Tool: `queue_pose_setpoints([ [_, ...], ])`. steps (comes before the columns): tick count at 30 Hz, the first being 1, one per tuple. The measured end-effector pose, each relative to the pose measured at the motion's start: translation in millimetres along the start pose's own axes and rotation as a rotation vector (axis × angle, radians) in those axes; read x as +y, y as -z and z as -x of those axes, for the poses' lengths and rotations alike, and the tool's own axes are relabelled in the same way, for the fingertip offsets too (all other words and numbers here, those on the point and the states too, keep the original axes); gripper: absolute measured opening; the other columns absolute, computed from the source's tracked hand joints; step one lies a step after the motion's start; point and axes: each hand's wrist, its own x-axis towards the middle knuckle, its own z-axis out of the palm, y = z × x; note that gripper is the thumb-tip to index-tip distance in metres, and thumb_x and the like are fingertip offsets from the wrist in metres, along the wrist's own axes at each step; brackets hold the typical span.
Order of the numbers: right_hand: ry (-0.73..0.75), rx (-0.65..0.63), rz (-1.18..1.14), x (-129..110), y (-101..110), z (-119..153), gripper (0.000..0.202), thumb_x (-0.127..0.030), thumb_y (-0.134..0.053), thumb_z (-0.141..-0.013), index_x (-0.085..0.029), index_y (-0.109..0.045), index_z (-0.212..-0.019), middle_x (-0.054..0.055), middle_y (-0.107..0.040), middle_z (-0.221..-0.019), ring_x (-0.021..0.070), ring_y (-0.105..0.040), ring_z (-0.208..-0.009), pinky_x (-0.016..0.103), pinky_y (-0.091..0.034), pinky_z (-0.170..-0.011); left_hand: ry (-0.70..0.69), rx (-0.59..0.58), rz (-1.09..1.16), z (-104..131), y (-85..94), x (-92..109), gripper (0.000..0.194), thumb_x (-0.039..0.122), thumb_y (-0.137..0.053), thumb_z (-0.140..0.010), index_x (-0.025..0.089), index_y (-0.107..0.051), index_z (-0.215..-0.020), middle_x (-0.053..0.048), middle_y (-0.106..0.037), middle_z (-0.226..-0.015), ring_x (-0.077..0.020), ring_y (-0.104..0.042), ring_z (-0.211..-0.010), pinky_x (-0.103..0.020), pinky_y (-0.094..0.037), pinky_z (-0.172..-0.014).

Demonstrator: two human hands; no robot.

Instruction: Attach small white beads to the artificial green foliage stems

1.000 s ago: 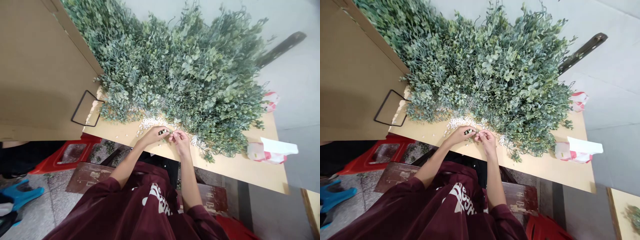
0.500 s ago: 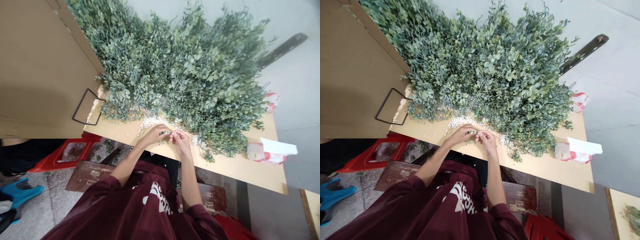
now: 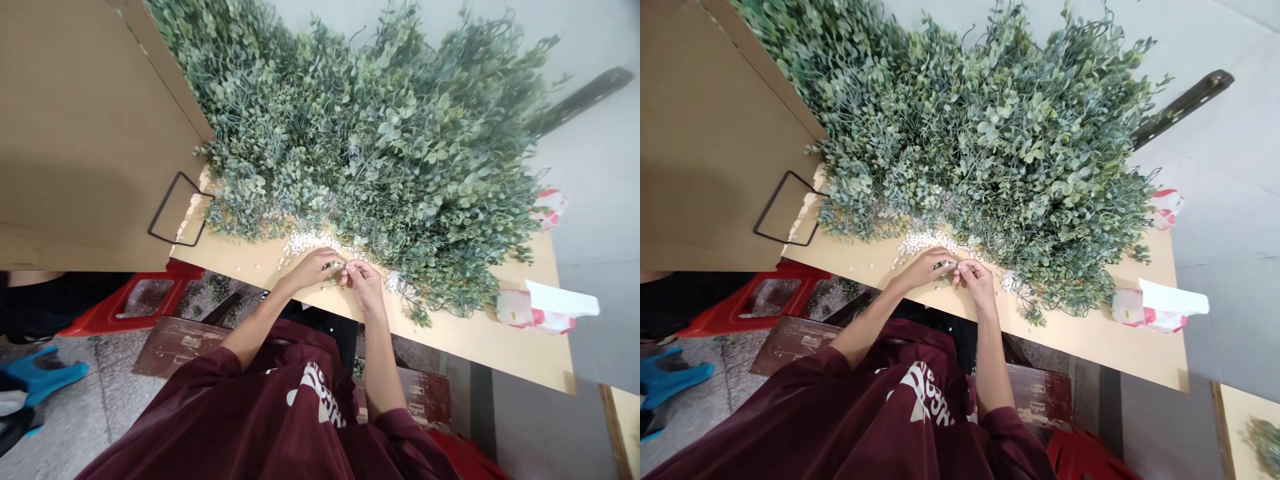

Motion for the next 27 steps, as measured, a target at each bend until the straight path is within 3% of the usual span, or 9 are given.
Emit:
queue_pose_setpoints([
  [27,-0.022,0.034,0.021,0.4,1.5,-1.0,0.021,-0.040,-0.070,-0.079,-0.021,-0.061,-0.082,-0.002,-0.060,-0.068,0.0102,-0.052,-0.053,0.024,-0.044,-0.051,0.020,0.005,-0.039,-0.2,-0.9,1.6,0.023,0.031,-0.050,-0.094,0.018,-0.068,-0.093,-0.007,-0.069,-0.094,-0.0180,-0.060,-0.093,-0.032,-0.046,-0.088],
])
